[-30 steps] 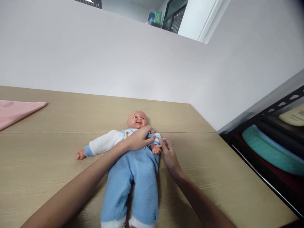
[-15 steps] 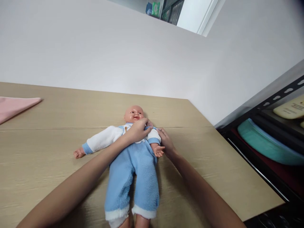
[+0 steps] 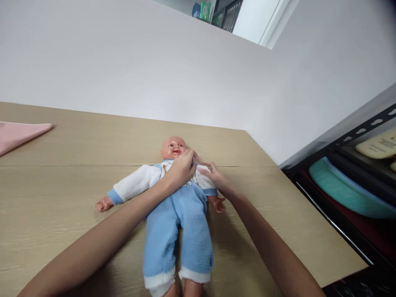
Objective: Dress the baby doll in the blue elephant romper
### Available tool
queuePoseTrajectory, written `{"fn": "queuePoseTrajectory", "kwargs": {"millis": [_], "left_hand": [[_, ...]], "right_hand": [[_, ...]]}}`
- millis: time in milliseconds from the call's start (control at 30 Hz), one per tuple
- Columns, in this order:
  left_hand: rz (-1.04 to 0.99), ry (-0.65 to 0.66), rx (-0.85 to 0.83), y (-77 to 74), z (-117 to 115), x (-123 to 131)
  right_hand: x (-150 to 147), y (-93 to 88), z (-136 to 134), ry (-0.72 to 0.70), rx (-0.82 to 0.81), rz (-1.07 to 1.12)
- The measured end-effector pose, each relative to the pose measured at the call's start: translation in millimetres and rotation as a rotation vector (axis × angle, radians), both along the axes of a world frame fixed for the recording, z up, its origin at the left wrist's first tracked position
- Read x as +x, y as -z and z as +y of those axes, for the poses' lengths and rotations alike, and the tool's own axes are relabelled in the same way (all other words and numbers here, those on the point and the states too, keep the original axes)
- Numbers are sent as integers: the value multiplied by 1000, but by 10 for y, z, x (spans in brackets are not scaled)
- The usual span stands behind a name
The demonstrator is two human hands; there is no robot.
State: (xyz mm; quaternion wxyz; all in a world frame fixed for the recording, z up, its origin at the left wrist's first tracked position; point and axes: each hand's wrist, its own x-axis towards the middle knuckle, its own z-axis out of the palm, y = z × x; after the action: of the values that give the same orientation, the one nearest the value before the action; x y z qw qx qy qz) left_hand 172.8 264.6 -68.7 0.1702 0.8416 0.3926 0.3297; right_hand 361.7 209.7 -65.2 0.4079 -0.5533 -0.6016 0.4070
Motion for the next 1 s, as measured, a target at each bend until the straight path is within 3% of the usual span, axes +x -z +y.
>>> {"fn": "queuePoseTrajectory", "kwargs": {"millis": [133,200,300,500,633,767,867,1000], "left_hand": [[91,-88,28,-60,-77,-44],[143,-120,31,-91,-106,-50],[186,-120,31,-111,-122,-44],[179,-88,43,-71,-107,-53],[171,-68,35,-38,-104,-64],[143,-53,73,-40,-133,-67],[122,31,186,-116,-174,-109],[208,249,205,-316,-211,-262]], "right_hand": [[371,-299,-223,-337,70,-473],[511,-406,-266,-384,98,-664],[593,-447,-260,-376,109,-774],[700,-398,-229,-326,96,-876],[902,-300,-204,-330,115,-733],[1093,-79,-158,-265,215,-631],[1123,83,-173,-205,276,-633],[864,171,-353,-50,557,-689]]}}
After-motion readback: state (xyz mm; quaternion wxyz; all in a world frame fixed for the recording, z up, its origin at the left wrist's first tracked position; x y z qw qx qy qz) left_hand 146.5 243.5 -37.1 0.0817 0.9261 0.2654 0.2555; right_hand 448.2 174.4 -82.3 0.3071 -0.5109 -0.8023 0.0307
